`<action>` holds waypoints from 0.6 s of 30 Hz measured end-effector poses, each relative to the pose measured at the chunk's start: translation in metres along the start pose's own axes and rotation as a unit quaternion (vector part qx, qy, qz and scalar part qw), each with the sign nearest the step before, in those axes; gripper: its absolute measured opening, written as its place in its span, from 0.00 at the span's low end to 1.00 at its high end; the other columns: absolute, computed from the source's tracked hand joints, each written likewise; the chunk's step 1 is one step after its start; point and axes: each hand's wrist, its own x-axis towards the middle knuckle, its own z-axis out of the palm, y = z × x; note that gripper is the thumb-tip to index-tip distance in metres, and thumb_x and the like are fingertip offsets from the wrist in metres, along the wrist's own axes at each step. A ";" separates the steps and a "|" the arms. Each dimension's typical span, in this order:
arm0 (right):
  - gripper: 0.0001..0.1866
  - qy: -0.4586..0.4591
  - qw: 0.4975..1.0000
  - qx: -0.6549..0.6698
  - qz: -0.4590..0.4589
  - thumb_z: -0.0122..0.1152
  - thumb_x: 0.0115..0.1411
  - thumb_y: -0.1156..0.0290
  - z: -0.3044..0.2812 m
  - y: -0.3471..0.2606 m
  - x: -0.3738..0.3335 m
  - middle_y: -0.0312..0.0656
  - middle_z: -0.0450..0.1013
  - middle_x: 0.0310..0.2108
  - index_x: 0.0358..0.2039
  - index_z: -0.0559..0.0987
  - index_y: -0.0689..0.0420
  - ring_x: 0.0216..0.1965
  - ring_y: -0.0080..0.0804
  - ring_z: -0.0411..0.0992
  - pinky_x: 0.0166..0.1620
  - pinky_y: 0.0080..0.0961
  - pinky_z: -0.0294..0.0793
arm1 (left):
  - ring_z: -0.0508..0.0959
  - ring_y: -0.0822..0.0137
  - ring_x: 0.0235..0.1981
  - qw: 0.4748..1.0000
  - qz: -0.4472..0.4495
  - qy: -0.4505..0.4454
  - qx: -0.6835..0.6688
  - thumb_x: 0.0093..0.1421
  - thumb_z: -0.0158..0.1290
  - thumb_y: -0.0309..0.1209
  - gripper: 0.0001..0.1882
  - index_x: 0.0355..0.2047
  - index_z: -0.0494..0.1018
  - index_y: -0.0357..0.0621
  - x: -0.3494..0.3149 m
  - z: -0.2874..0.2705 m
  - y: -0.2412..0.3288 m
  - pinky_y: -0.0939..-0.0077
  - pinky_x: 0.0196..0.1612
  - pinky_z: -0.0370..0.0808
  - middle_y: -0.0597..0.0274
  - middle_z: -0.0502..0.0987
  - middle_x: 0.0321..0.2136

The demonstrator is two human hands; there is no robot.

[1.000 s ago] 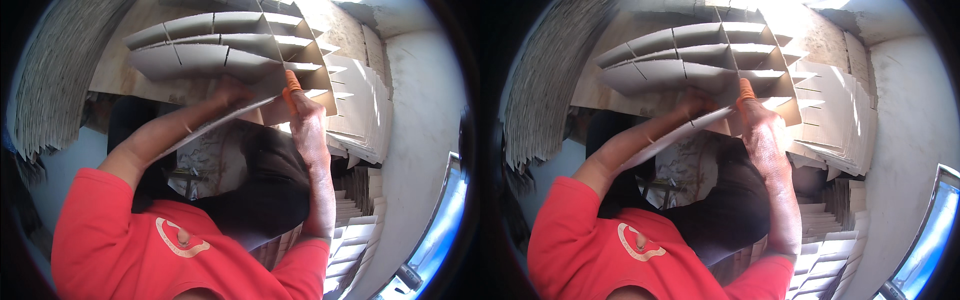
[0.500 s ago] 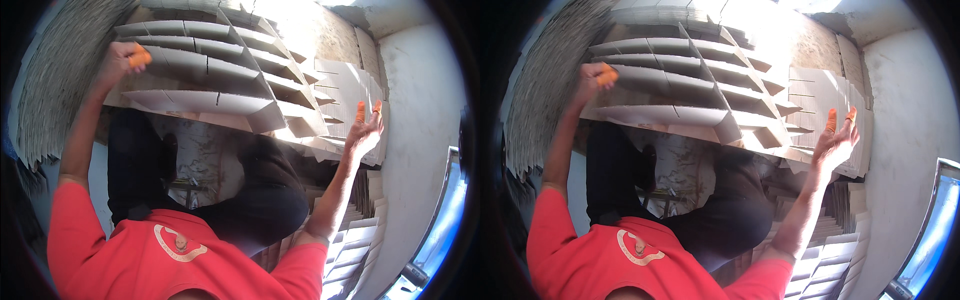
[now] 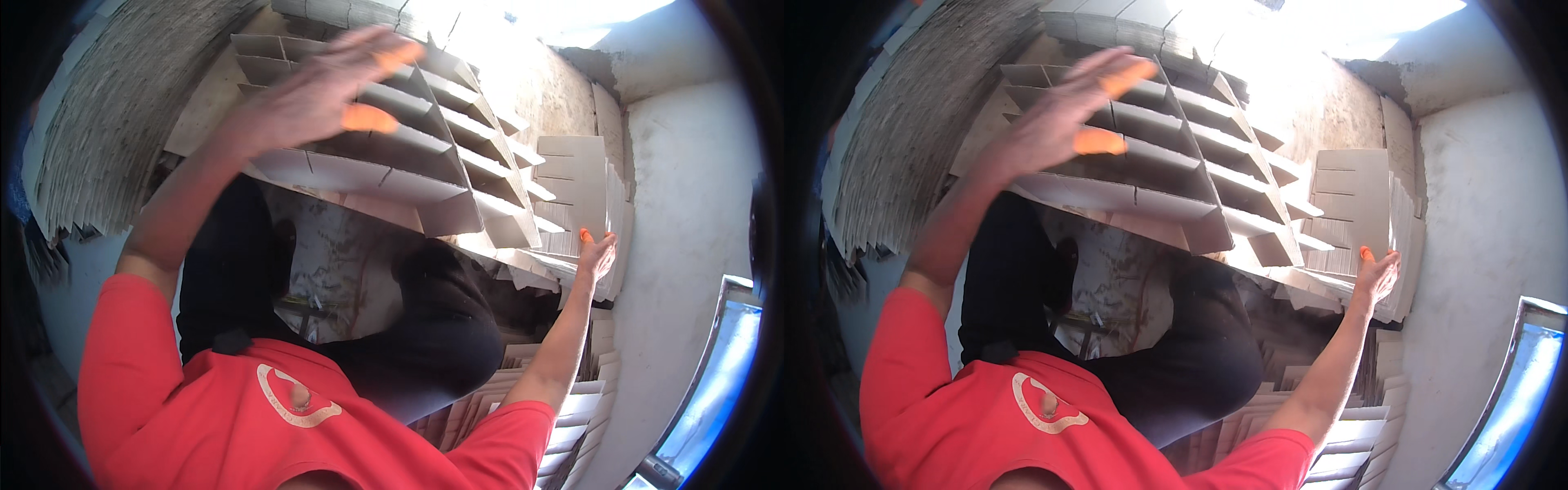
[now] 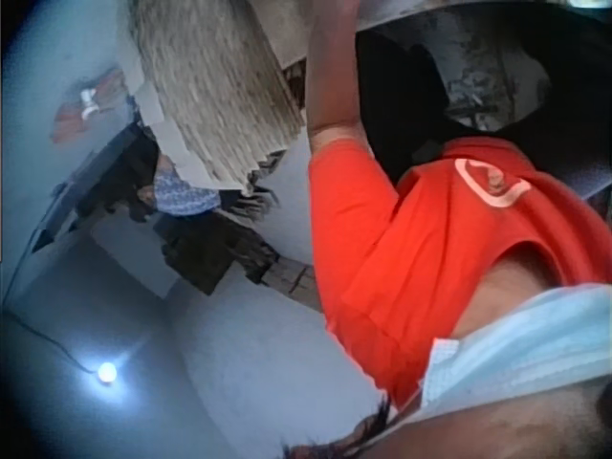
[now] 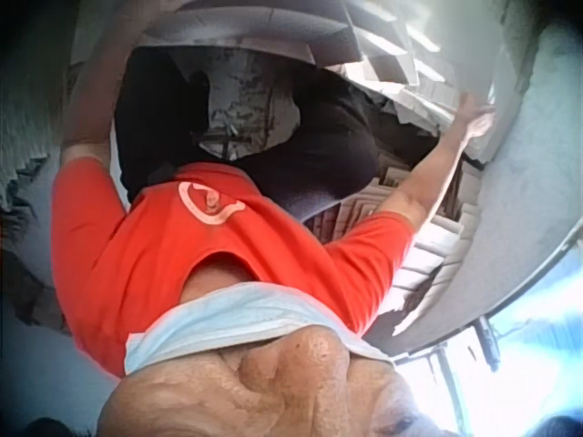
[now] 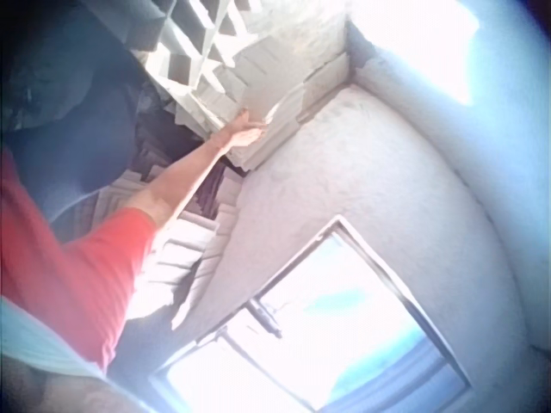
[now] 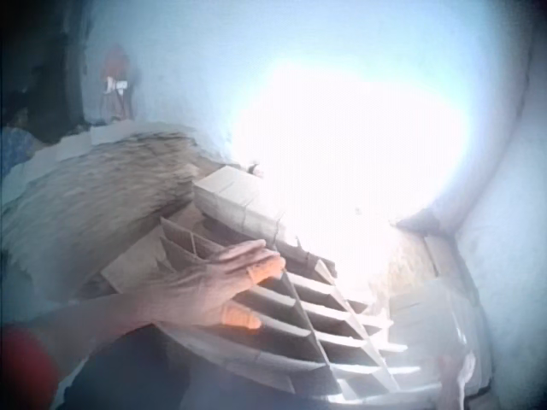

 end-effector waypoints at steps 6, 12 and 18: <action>0.22 0.056 0.981 0.188 -0.004 0.66 0.56 0.64 -0.048 0.000 -0.001 0.54 0.75 0.41 0.44 0.73 0.66 0.42 0.47 0.74 0.47 0.36 0.70 | 0.55 0.49 0.65 0.974 0.208 0.081 0.046 0.59 0.51 0.49 0.40 0.62 0.54 0.32 0.067 0.071 0.041 0.56 0.66 0.55 0.44 0.58 0.62; 0.20 0.153 0.903 0.390 -0.100 0.62 0.60 0.66 -0.155 -0.049 -0.025 0.42 0.77 0.36 0.50 0.75 0.63 0.27 0.25 0.73 0.23 0.16 0.70 | 0.49 0.53 0.68 0.981 0.083 -0.173 0.034 0.62 0.43 0.57 0.43 0.65 0.49 0.35 0.083 0.100 0.040 0.59 0.68 0.50 0.46 0.51 0.66; 0.18 0.027 0.798 0.592 -0.110 0.63 0.58 0.74 -0.238 -0.138 -0.086 0.34 0.76 0.27 0.50 0.76 0.59 0.15 0.10 0.61 0.15 0.11 0.55 | 0.71 0.55 0.53 0.975 -0.035 -0.023 -0.219 0.57 0.58 0.41 0.30 0.55 0.67 0.36 0.038 0.025 0.022 0.63 0.55 0.67 0.46 0.73 0.48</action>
